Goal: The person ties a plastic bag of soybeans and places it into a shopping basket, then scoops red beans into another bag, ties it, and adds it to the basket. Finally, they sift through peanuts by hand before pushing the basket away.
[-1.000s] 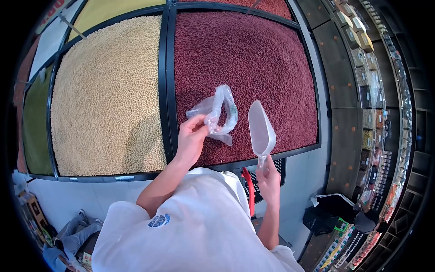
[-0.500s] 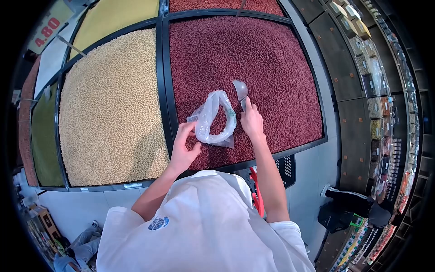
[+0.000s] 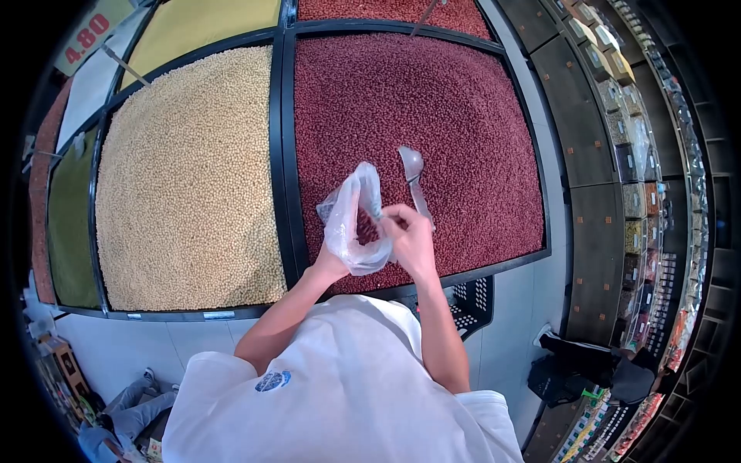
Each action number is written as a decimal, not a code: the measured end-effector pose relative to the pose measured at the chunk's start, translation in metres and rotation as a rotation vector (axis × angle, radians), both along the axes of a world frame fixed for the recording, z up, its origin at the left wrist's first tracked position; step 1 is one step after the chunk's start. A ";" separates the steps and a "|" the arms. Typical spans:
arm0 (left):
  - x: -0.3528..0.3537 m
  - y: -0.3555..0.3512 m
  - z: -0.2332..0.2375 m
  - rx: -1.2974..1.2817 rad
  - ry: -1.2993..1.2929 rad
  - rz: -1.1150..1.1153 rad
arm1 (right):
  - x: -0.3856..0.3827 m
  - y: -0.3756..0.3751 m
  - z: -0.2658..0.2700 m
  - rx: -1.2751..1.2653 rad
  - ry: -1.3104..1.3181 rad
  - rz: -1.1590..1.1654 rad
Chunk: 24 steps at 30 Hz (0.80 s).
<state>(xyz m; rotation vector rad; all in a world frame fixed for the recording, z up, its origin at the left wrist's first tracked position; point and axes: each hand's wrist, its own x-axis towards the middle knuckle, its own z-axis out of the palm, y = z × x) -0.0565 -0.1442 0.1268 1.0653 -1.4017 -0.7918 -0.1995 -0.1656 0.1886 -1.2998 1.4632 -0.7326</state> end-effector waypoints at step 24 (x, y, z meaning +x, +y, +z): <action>-0.045 0.003 0.087 -0.214 -0.316 -0.340 | -0.017 0.074 -0.050 -0.063 -0.127 -0.002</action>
